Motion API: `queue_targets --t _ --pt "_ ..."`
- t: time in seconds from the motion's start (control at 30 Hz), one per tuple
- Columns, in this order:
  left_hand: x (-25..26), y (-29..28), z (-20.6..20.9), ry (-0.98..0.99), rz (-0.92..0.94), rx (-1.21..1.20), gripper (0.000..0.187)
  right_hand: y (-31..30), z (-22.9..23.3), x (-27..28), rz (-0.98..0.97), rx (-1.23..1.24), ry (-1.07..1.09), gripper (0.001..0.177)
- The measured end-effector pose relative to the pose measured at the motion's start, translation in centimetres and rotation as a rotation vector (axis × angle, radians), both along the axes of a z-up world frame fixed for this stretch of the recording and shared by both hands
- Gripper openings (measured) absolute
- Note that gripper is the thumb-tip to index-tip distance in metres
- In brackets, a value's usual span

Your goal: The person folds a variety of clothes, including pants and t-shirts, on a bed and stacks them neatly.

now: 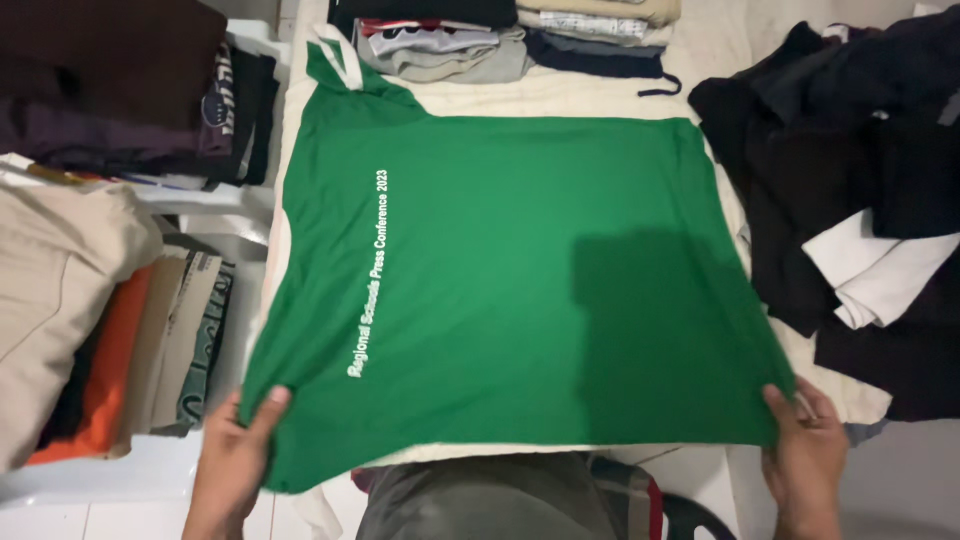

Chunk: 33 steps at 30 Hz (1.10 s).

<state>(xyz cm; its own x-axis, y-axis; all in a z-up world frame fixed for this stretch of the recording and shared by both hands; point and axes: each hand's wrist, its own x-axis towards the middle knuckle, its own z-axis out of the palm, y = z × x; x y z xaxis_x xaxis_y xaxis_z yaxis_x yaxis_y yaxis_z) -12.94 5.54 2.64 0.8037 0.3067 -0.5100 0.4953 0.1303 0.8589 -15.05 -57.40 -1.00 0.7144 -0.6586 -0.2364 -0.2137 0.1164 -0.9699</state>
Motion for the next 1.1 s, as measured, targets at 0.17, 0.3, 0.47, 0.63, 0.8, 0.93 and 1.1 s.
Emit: queue_targets --t 0.17,0.3,0.47,0.63,0.8,0.93,1.1 --pt "-0.7 -0.5 -1.3 -0.245 0.027 -0.294 0.079 0.7 1.0 0.9 -0.037 0.088 -0.016 0.05" --pt "-2.0 -0.7 -1.3 -0.281 -0.188 0.156 0.091 1.8 1.5 0.5 -0.053 -0.021 0.025 0.05" --pt "-5.6 2.1 -1.3 -0.267 -0.016 0.107 0.063 0.0 0.5 -2.3 -0.046 -0.119 -0.001 0.042" --pt "-2.2 3.4 0.4 -0.355 -0.14 0.406 0.029 -4.0 -1.3 1.3 0.139 -0.347 -0.168 0.028" --pt "12.4 2.4 0.2 -0.428 -0.061 0.162 0.029 -4.1 -0.3 13.1 0.184 0.049 -0.216 0.03" --pt "18.4 0.8 -4.2 -0.372 -0.153 0.195 0.029 -0.2 -1.3 18.3 0.272 -0.01 -0.101 0.037" --pt "17.2 1.1 -6.8 -0.272 -0.042 0.11 0.039 0.4 -2.9 18.1 0.276 -0.183 -0.084 0.034"
